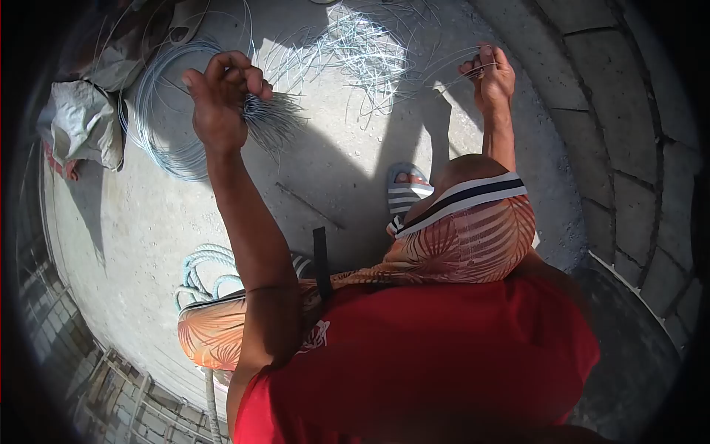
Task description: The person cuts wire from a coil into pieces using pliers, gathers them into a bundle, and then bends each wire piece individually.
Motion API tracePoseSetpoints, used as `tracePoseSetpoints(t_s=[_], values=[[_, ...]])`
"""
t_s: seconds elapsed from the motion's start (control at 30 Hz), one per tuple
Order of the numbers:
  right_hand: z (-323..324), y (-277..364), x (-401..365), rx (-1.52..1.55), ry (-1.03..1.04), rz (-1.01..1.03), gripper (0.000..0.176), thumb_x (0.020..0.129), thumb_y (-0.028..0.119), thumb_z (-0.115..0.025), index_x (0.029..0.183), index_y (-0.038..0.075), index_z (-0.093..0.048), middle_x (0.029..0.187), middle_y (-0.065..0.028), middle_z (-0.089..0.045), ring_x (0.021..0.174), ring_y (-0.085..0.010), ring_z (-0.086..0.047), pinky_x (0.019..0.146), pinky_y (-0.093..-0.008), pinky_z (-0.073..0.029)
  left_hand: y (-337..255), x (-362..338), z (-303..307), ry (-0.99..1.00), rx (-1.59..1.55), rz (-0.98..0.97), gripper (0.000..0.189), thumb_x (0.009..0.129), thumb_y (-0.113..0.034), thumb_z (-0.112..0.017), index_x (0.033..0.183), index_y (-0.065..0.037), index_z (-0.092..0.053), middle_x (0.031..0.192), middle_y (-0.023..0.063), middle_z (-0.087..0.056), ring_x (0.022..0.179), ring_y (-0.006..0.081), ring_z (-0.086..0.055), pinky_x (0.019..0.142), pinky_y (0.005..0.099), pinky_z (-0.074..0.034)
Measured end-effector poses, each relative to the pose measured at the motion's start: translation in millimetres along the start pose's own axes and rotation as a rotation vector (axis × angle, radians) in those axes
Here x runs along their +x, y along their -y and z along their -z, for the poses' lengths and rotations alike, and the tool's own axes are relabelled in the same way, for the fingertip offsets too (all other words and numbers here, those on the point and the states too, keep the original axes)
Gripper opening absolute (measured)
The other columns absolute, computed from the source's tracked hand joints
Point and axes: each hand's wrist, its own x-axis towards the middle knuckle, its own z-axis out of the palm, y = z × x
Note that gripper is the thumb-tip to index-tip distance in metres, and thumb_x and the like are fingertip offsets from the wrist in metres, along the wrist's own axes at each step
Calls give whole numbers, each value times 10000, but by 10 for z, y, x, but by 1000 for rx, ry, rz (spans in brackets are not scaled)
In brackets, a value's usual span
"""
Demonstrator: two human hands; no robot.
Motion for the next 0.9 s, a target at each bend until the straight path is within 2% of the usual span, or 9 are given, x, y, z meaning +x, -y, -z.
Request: tracePoseSetpoints(t_s=[0.1,0.2,0.3,0.4,0.5,0.63,0.7,0.77,0.9], values=[[-53,-125,-27,11,10,-162,270,1032,231,-639,1195,22,-691,875,-54,-668,782,-175,-680,716,-319,-550,32,13,-13,20,13,7,904,985,-791,-116,1068,-3,-551,752,75,-567,720,214,-592,737,350,-477],[-141,-108,-102,-678,95,103,270,1044,212,-608,1206,10,-685,951,-78,-701,876,-178,-695,796,-325,-534,13,17,-65,33,35,3,900,990,-785,-118,1066,-1,-555,754,74,-566,722,209,-591,738,351,-477],[-90,-49,-119,-849,108,370,256,1043,197,-595,1189,13,-695,988,-73,-702,927,-163,-687,854,-319,-508,34,27,-64,73,49,5,928,959,-828,-155,1082,1,-553,766,80,-546,743,243,-573,776,388,-453],[11,49,-88,-296,87,186,208,1039,137,-598,1214,58,-677,984,-69,-690,843,-169,-657,826,-316,-517,34,31,-72,97,17,14,926,963,-823,-154,1084,4,-551,762,80,-542,745,243,-572,772,385,-453],[121,162,-38,-212,91,150,191,1024,107,-577,1152,35,-698,986,-70,-701,901,-142,-680,798,-320,-530,39,22,-114,70,39,-1,892,1001,-770,-125,1074,7,-556,754,75,-563,718,200,-586,738,339,-472],[405,-157,103,-572,182,72,215,976,76,-609,1175,43,-685,989,-101,-713,902,-211,-707,814,-367,-548,58,30,-104,84,27,33,917,971,-812,-150,1094,2,-553,762,83,-542,741,239,-572,764,381,-452],[203,-274,-76,-981,258,100,263,957,108,-662,1216,68,-679,1014,-113,-704,933,-244,-707,848,-382,-546,50,33,-106,87,21,24,911,975,-806,-145,1095,0,-554,759,82,-540,739,237,-572,759,379,-452],[38,-531,-216,-1248,163,10,311,915,139,-678,1223,113,-704,1065,-155,-706,984,-318,-707,891,-421,-539,29,28,-117,85,11,5,889,995,-779,-136,1079,-1,-559,757,76,-561,727,209,-583,742,346,-465],[-65,-1036,-474,-1391,92,115,285,914,186,-666,1187,148,-739,1094,-198,-702,1054,-391,-681,914,-456,-535,35,19,-120,75,18,4,867,1007,-762,-134,1055,-14,-568,753,67,-576,711,188,-591,731,326,-474]])
